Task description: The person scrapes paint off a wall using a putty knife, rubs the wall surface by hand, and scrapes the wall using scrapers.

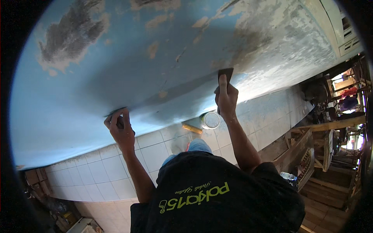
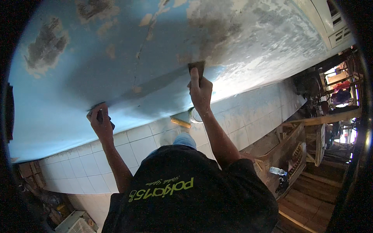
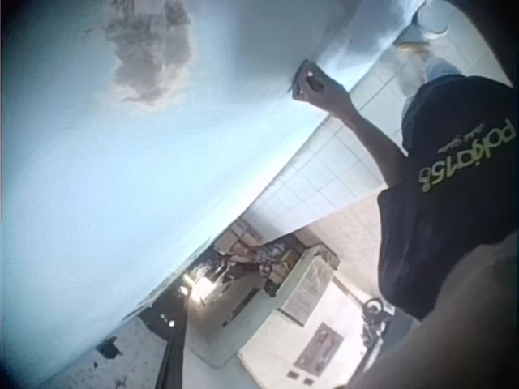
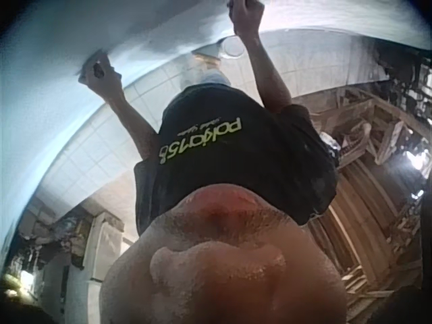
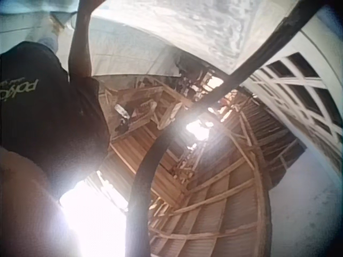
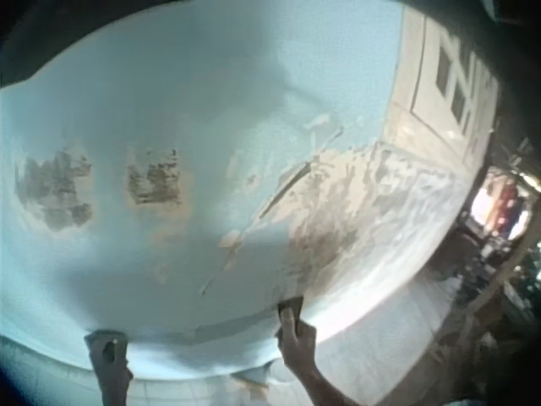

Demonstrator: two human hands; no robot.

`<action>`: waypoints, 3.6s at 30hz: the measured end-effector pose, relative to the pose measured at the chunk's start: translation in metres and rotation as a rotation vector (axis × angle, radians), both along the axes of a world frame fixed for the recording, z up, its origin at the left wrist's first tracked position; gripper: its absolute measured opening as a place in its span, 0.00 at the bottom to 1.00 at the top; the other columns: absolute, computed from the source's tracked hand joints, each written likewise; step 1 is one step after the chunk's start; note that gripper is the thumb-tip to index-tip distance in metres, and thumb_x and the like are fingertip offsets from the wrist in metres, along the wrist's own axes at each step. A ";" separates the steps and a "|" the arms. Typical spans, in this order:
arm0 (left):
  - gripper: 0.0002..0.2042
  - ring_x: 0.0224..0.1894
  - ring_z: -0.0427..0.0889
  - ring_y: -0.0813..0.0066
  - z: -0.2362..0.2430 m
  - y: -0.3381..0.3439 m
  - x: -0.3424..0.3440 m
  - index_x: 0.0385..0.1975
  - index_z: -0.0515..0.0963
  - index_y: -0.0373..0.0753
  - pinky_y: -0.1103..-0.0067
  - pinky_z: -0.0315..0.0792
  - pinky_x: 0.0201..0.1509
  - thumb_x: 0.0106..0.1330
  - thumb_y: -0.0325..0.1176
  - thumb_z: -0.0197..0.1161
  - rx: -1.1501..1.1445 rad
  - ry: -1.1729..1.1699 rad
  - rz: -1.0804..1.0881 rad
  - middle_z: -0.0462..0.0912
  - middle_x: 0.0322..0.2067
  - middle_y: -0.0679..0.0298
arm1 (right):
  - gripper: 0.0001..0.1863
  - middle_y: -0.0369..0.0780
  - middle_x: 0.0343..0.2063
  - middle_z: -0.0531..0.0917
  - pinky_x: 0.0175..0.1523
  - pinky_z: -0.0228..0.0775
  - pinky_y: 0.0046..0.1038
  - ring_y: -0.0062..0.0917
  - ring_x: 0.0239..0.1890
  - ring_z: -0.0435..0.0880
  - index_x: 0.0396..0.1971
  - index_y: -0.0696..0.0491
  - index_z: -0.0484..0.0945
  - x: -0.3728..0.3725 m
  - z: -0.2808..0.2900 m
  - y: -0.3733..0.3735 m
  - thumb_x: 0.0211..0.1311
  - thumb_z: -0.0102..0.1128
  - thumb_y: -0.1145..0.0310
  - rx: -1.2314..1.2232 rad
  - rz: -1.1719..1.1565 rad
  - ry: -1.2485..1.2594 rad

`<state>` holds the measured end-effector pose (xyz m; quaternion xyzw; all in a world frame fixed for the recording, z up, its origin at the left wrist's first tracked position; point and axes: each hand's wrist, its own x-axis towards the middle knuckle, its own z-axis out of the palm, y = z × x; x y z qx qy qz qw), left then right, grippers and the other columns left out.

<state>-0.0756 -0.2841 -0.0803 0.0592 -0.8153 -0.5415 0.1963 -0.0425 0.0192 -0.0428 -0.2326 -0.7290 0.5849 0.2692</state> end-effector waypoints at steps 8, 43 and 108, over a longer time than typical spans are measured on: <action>0.05 0.23 0.61 0.86 0.004 -0.001 0.000 0.34 0.81 0.41 0.83 0.60 0.29 0.61 0.32 0.64 0.079 -0.052 -0.017 0.63 0.37 0.66 | 0.30 0.29 0.03 0.61 0.10 0.44 0.18 0.11 0.04 0.56 0.09 0.54 0.67 0.000 0.012 0.002 0.65 0.48 0.47 0.000 0.040 -0.007; 0.05 0.27 0.68 0.83 0.003 -0.001 0.002 0.35 0.81 0.44 0.82 0.67 0.29 0.61 0.34 0.63 -0.009 -0.068 -0.011 0.65 0.40 0.64 | 0.29 0.28 0.03 0.60 0.10 0.44 0.17 0.11 0.04 0.55 0.09 0.53 0.66 0.003 0.007 0.016 0.65 0.49 0.48 -0.086 -0.007 -0.009; 0.13 0.21 0.68 0.84 -0.005 -0.007 0.002 0.37 0.79 0.39 0.81 0.67 0.26 0.60 0.41 0.64 -0.003 -0.061 -0.017 0.64 0.36 0.65 | 0.25 0.30 0.09 0.66 0.14 0.50 0.16 0.11 0.09 0.60 0.15 0.52 0.69 -0.001 0.072 0.002 0.64 0.51 0.49 -0.043 0.086 0.114</action>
